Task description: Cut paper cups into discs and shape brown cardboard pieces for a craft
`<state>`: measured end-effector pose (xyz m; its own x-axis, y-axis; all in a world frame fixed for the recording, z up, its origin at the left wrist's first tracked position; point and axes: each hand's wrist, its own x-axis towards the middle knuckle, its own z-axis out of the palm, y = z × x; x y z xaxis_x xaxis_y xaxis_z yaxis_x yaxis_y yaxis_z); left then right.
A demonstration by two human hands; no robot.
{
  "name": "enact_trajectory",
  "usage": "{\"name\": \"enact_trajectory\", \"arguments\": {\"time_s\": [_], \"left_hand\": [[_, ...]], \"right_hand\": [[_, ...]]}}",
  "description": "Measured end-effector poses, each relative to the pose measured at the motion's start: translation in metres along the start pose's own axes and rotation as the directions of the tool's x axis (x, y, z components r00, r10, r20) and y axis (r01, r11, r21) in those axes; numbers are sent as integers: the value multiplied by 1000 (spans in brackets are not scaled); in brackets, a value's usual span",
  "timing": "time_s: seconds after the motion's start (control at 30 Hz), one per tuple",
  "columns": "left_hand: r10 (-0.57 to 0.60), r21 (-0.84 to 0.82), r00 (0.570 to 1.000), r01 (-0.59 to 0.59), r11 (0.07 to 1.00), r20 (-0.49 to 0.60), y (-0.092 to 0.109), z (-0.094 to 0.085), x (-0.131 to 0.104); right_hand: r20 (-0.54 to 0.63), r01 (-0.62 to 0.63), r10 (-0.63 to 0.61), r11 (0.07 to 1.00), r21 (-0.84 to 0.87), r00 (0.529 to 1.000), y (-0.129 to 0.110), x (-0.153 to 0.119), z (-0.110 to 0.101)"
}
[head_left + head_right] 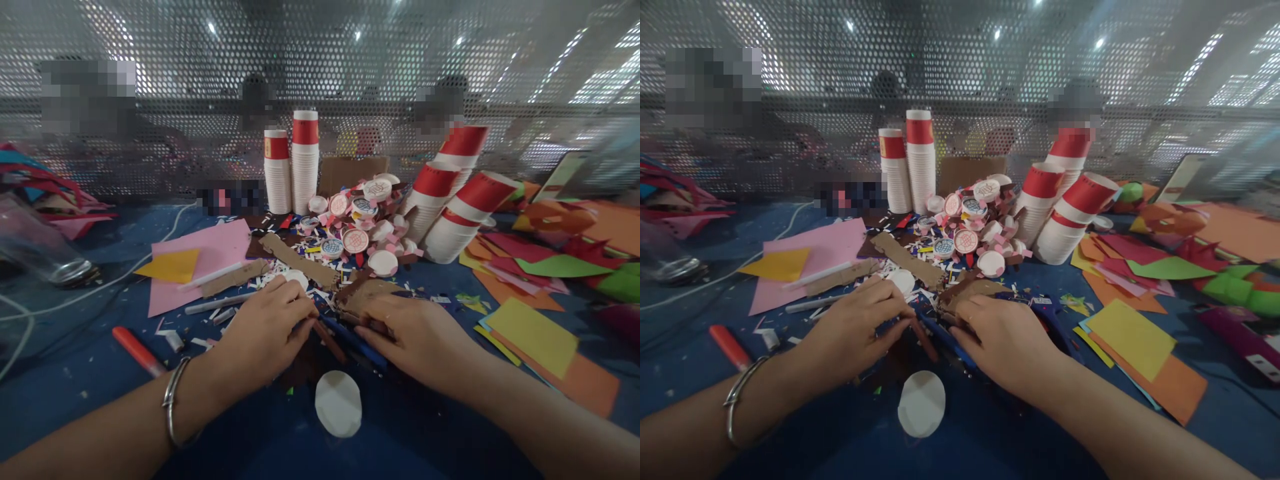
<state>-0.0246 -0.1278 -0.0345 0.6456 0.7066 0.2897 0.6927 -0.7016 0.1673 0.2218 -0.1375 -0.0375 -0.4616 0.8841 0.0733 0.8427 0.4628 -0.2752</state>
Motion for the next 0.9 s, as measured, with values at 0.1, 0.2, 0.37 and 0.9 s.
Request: {"name": "enact_trajectory", "arguments": {"time_s": [0.1,0.2,0.37,0.9], "left_hand": [[26,-13,999,-26,1000,-25,0,0,0],[20,-48,999,-22,999,-43,0,0,0],[9,-48,996,-13,999,-93,-4,-1,-1],[-192,152,981,191,970,-9,-40,-21,-3]], "right_hand": [[-35,10,-10,1000,-15,999,1,-1,1],[-28,0,0,1000,-25,1000,2,-1,1],[-8,-59,58,996,-67,998,-1,-1,-3],[113,-16,12,999,37,994,-9,-1,-2]]}}
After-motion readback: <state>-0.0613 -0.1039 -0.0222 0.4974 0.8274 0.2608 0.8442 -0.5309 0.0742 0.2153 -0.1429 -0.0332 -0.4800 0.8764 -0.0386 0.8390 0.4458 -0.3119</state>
